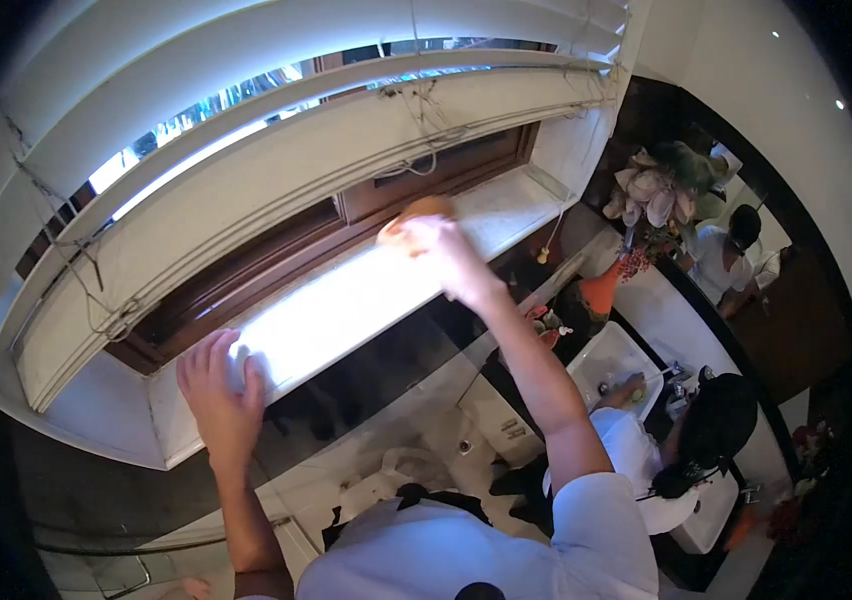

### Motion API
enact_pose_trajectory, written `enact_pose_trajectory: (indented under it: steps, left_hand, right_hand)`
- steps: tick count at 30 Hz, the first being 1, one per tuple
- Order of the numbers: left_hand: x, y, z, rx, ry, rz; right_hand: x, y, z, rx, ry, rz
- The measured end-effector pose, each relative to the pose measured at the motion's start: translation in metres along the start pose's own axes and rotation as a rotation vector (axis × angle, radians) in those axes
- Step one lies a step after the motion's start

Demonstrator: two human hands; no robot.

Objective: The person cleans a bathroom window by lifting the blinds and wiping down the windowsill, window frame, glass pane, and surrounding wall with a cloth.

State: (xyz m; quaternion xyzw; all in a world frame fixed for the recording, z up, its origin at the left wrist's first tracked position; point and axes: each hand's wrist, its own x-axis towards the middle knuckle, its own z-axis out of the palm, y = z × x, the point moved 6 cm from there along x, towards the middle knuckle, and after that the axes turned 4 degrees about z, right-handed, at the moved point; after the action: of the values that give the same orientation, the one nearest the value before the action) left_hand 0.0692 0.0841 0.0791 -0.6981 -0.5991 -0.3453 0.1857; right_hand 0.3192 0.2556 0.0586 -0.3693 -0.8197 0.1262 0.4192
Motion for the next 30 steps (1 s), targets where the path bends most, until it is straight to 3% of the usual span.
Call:
enact_pose_trajectory:
  steps: [2, 3, 4, 5, 7, 8, 10, 13, 15, 19, 21, 22, 24, 26, 28, 30]
  left_hand:
    - [0.0, -0.001, 0.004, 0.027, -0.022, 0.001]
    - [-0.001, -0.004, 0.007, 0.021, -0.046, -0.035]
    - [-0.002, -0.007, 0.009, 0.017, -0.069, -0.072]
    - [-0.003, -0.008, 0.01, 0.018, -0.071, -0.082]
    - [-0.004, -0.006, 0.012, 0.05, -0.062, -0.083]
    - [-0.005, -0.005, 0.013, 0.079, -0.05, -0.08]
    - [-0.006, -0.001, 0.013, 0.093, -0.052, -0.095]
    - [-0.007, -0.003, 0.015, 0.109, -0.044, -0.102]
    - [-0.01, -0.004, 0.015, 0.114, -0.03, -0.096]
    - [-0.006, -0.004, 0.016, 0.088, 0.001, -0.127]
    - [-0.007, -0.004, 0.017, 0.091, -0.01, -0.114]
    - [-0.006, -0.001, 0.018, 0.083, -0.014, -0.11]
    - [0.0, 0.007, 0.017, 0.252, -0.039, -0.098]
    - [0.009, 0.024, 0.018, 0.231, -0.056, -0.058]
    - [0.015, 0.038, 0.025, 0.212, -0.085, -0.024]
    - [0.018, 0.045, 0.035, 0.168, -0.094, 0.019]
  right_hand:
    - [-0.008, -0.013, 0.0, -0.105, 0.07, -0.073]
    - [-0.007, 0.004, -0.004, 0.191, 0.006, 0.191]
    - [-0.008, 0.023, -0.016, 0.319, 0.115, 0.347]
    - [-0.003, 0.036, -0.038, 0.28, 0.285, 0.234]
    - [-0.002, 0.099, -0.075, 0.547, 0.577, 0.5]
    - [0.001, 0.124, -0.099, 0.589, 0.822, 0.443]
    - [0.028, 0.131, -0.168, 0.104, 1.048, 0.196]
    - [0.073, 0.159, -0.191, -0.031, 0.922, 0.121]
    - [0.095, 0.193, -0.174, -0.475, 0.616, 0.279]
    - [0.058, 0.171, -0.163, -0.461, 0.606, 0.115]
    - [0.032, 0.184, -0.14, -0.701, 0.508, 0.105]
    - [0.023, 0.187, -0.143, -0.708, 0.507, 0.111]
    - [0.017, 0.191, -0.147, -0.631, 0.293, 0.304]
    - [0.018, 0.154, -0.171, -0.541, 0.356, 0.27]
    - [0.021, 0.121, -0.195, -1.021, 0.597, -0.181]
    - [0.02, 0.127, -0.213, -1.1, 0.577, -0.179]
